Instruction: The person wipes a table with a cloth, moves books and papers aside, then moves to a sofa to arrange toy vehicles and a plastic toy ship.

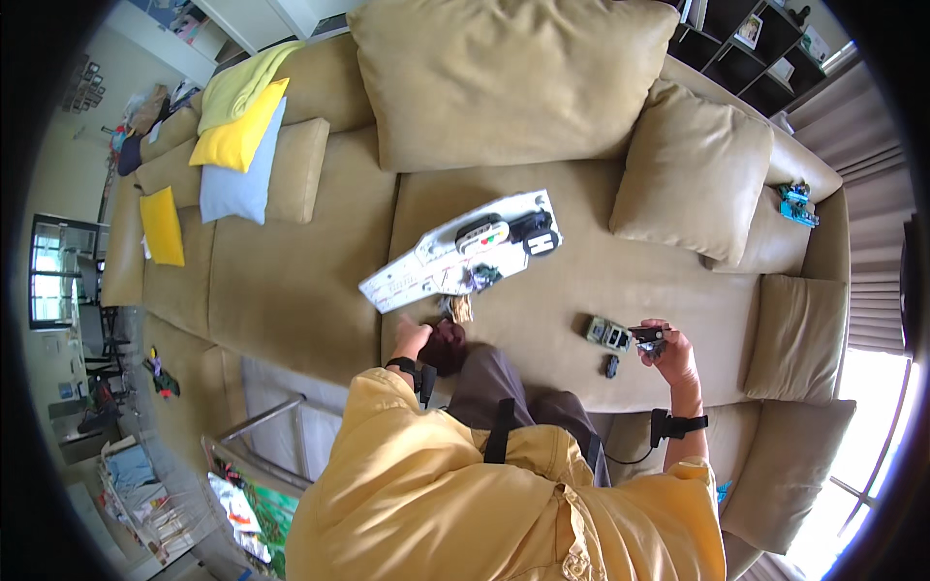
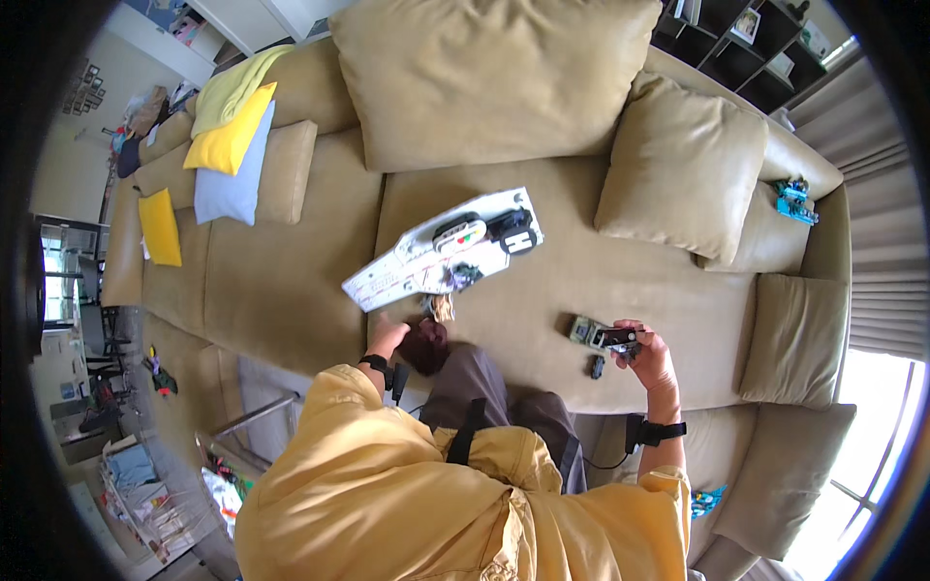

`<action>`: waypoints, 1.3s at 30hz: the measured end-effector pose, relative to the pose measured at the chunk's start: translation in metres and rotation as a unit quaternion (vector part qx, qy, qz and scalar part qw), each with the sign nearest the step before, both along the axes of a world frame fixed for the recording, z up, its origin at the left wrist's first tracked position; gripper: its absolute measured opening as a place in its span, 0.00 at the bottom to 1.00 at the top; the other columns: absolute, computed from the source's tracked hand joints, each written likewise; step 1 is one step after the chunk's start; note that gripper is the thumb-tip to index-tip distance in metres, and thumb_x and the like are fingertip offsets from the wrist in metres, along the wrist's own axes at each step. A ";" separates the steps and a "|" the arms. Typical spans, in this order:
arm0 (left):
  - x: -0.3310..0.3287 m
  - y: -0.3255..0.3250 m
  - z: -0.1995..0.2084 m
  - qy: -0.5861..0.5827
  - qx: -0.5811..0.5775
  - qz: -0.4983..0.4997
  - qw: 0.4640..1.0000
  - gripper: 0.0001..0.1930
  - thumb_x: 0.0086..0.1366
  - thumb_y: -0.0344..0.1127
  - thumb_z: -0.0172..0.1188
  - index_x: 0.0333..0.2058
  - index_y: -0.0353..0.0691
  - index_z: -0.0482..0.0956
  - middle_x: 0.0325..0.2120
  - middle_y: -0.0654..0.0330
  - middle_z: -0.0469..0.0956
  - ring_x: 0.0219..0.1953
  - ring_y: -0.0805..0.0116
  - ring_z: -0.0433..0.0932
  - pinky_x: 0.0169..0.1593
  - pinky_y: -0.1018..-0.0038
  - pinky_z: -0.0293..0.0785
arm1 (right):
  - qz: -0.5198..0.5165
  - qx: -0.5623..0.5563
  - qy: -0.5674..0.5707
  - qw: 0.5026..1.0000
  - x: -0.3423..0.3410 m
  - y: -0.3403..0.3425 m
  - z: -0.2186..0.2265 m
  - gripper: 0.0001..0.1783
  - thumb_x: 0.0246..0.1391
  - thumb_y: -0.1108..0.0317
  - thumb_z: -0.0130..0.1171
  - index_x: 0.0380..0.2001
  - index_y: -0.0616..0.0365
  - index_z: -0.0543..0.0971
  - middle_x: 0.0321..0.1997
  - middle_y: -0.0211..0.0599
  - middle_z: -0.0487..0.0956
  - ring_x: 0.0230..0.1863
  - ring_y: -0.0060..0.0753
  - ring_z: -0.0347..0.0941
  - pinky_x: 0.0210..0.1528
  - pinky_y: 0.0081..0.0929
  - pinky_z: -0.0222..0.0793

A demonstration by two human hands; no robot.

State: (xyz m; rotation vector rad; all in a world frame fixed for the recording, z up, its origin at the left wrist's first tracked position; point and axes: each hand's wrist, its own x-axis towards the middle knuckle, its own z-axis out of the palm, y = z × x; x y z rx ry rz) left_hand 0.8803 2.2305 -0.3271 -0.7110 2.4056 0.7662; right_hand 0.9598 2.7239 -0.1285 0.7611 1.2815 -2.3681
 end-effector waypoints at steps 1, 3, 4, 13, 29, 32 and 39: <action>-0.007 -0.010 -0.016 0.039 0.011 0.107 0.993 0.38 0.51 0.46 0.59 0.55 0.26 0.59 0.50 0.35 0.67 0.55 0.43 0.66 0.57 0.59 0.63 | -0.015 -0.001 -0.014 1.000 -0.010 -0.002 -0.013 0.25 0.47 0.56 0.52 0.43 0.65 0.73 0.35 0.44 0.78 0.26 0.34 0.74 0.23 0.27 0.67; -0.018 -0.058 -0.064 0.095 -0.007 0.276 0.957 0.46 0.53 0.56 0.59 0.57 0.23 0.53 0.53 0.34 0.64 0.55 0.43 0.66 0.58 0.60 0.62 | 0.013 -0.009 0.000 1.000 -0.041 -0.011 -0.033 0.24 0.48 0.56 0.51 0.42 0.65 0.73 0.35 0.44 0.78 0.26 0.34 0.74 0.23 0.26 0.67; -0.019 -0.098 -0.090 0.119 -0.047 0.348 0.929 0.50 0.53 0.62 0.59 0.58 0.23 0.51 0.54 0.34 0.63 0.54 0.44 0.67 0.58 0.61 0.62 | 0.056 -0.031 0.015 0.998 -0.063 -0.021 -0.047 0.22 0.49 0.56 0.50 0.40 0.65 0.73 0.35 0.44 0.78 0.25 0.33 0.74 0.23 0.25 0.67; -0.093 -0.069 -0.122 0.189 0.213 0.316 0.905 0.43 0.63 0.60 0.49 0.62 0.33 0.43 0.60 0.46 0.56 0.60 0.58 0.59 0.61 0.66 0.56 | -0.010 0.186 -0.190 0.964 -0.096 -0.047 -0.154 0.18 0.50 0.52 0.48 0.36 0.52 0.76 0.34 0.32 0.81 0.32 0.22 0.74 0.22 0.17 0.64; -0.100 -0.081 -0.114 0.206 0.191 0.239 0.929 0.43 0.60 0.62 0.53 0.59 0.32 0.51 0.56 0.47 0.59 0.57 0.58 0.61 0.58 0.63 0.60 | -0.015 0.175 -0.166 0.970 -0.067 -0.041 -0.168 0.29 0.55 0.63 0.47 0.61 0.58 0.61 0.30 0.37 0.79 0.21 0.20 0.72 0.14 0.17 0.61; -0.106 -0.074 -0.092 0.120 0.177 0.320 0.923 0.38 0.60 0.62 0.53 0.58 0.40 0.56 0.54 0.54 0.63 0.54 0.61 0.65 0.52 0.61 0.66 | 0.047 0.206 -0.160 0.964 -0.103 -0.057 -0.204 0.27 0.54 0.66 0.46 0.59 0.56 0.65 0.36 0.40 0.80 0.26 0.24 0.75 0.16 0.19 0.64; -0.127 -0.086 -0.087 0.170 0.226 0.281 0.917 0.27 0.61 0.60 0.51 0.48 0.44 0.66 0.41 0.62 0.73 0.41 0.70 0.72 0.41 0.68 0.69 | 0.106 0.218 -0.205 0.948 -0.149 -0.049 -0.225 0.25 0.44 0.57 0.50 0.47 0.51 0.76 0.22 0.24 0.74 0.18 0.14 0.66 0.15 0.17 0.57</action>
